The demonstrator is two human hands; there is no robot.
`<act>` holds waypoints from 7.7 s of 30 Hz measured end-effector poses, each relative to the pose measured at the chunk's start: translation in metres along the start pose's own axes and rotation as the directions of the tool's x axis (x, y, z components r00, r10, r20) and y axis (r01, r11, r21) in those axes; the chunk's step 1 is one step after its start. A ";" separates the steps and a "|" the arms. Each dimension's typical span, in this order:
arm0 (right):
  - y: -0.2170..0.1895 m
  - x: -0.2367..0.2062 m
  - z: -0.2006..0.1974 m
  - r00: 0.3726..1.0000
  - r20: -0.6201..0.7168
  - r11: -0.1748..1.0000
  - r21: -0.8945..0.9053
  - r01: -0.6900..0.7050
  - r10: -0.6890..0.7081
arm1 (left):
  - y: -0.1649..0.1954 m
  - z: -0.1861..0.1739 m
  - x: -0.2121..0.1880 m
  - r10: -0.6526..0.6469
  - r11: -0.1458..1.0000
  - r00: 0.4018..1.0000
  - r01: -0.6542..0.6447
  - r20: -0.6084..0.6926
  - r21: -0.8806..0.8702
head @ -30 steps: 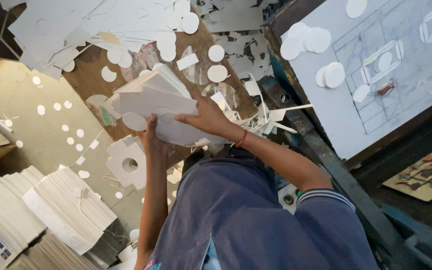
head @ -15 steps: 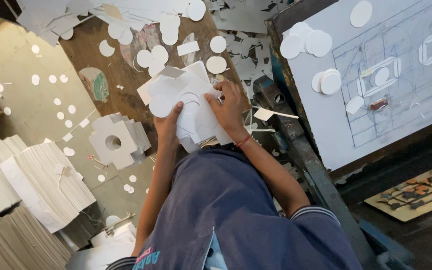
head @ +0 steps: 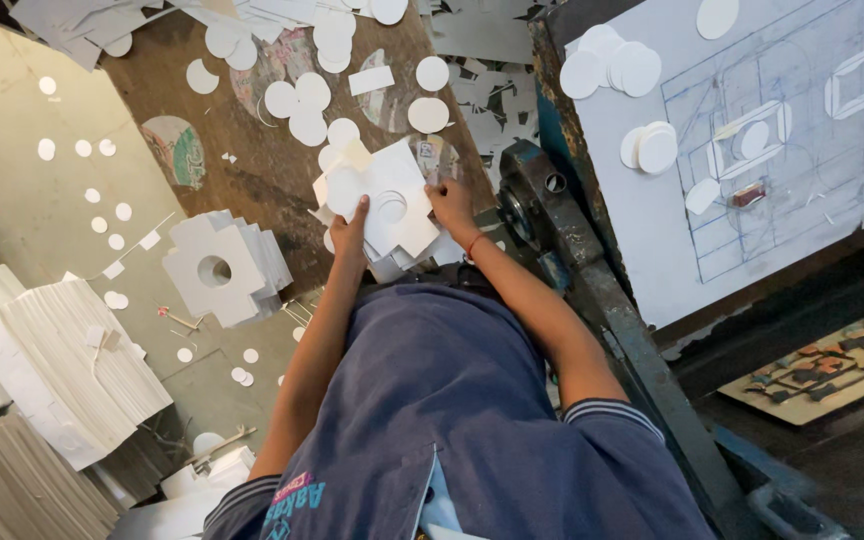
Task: The person sorts and stacks white paper cutouts with circular holes on a cluttered workbench. They repeatedly pick up stacks, separate individual pieces, and reorganize them into neat piles while discarding excess scraps.
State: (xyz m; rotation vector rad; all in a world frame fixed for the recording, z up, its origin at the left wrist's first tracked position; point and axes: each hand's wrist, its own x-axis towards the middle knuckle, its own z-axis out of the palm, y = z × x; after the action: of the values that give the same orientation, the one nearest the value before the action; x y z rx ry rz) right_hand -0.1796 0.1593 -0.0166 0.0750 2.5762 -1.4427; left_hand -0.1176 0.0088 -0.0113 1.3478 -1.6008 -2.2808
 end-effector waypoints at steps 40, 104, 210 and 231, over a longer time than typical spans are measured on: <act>-0.062 0.018 0.000 0.942 0.311 0.991 0.076 0.107 -0.125 | 0.049 -0.014 0.009 0.227 0.946 0.971 -0.202 0.075 -0.254; -0.022 0.062 -0.135 0.533 0.526 0.308 -0.457 0.834 -0.663 | 0.083 -0.154 0.004 -0.118 0.920 0.801 -0.134 0.587 0.367; 0.013 -0.002 -0.185 0.611 0.779 0.980 0.198 -0.025 -0.141 | 0.000 -0.111 -0.014 0.181 0.624 0.718 -0.612 0.672 0.486; -0.130 -0.073 -0.222 0.444 0.892 0.289 -0.406 0.867 -0.077 | -0.069 -0.079 -0.027 0.190 0.440 0.739 -0.652 0.646 0.617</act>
State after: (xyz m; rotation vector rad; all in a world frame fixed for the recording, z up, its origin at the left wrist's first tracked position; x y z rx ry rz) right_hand -0.1559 0.2825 0.2194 -1.4053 2.1971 0.1230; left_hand -0.0197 -0.0046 -0.0559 0.1516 -2.9905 -1.5741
